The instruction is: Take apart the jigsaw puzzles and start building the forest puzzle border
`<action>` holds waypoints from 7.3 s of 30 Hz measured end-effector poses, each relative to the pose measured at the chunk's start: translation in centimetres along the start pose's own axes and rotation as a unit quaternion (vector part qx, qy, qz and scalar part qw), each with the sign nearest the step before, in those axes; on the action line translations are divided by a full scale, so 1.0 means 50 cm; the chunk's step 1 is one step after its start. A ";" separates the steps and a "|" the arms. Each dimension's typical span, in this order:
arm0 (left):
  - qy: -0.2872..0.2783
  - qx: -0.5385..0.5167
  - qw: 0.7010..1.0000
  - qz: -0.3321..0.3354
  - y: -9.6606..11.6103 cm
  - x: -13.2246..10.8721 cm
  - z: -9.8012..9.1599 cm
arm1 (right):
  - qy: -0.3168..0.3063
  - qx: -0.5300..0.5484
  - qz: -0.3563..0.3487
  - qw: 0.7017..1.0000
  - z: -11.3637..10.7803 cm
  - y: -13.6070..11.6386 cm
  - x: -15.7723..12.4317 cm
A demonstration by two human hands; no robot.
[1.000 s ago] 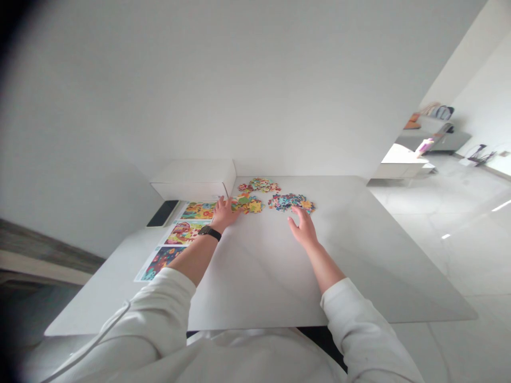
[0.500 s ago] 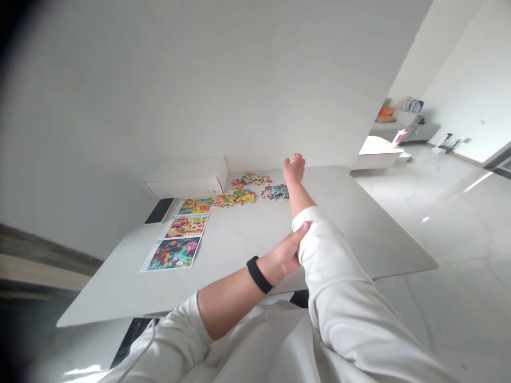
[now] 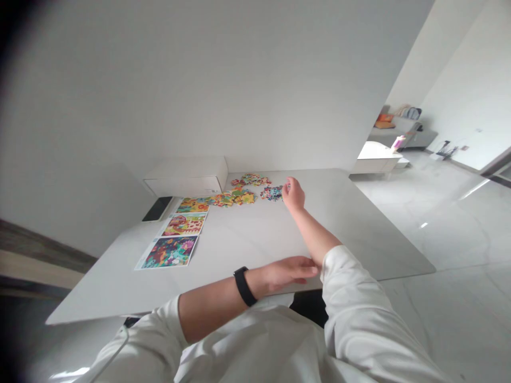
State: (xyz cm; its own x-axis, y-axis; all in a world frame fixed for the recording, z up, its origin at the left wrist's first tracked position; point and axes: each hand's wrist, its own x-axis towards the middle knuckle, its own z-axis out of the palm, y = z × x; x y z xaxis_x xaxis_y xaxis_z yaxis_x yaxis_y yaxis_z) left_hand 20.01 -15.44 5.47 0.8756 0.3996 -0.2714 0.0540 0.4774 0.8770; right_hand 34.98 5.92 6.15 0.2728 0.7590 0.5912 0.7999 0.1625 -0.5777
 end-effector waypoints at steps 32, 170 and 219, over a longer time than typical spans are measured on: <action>0.373 0.487 0.779 0.132 0.071 -0.085 -0.481 | -0.381 0.221 0.035 0.897 0.092 -0.076 -0.237; 0.361 0.254 0.878 0.188 0.083 -0.096 -0.453 | -0.307 0.380 0.231 0.842 0.077 -0.078 -0.194; 0.173 0.536 0.826 -0.006 0.113 -0.178 -0.418 | -0.517 0.132 -0.041 0.845 0.010 -0.118 -0.227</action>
State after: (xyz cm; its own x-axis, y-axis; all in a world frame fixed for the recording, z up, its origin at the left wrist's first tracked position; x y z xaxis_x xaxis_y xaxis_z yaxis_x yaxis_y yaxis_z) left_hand 2.51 0.05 4.58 0.6919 0.6888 -0.2165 0.6184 -0.4106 0.6700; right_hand 26.89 -3.33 2.56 -0.4995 0.8612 -0.0938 0.6094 0.2724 -0.7446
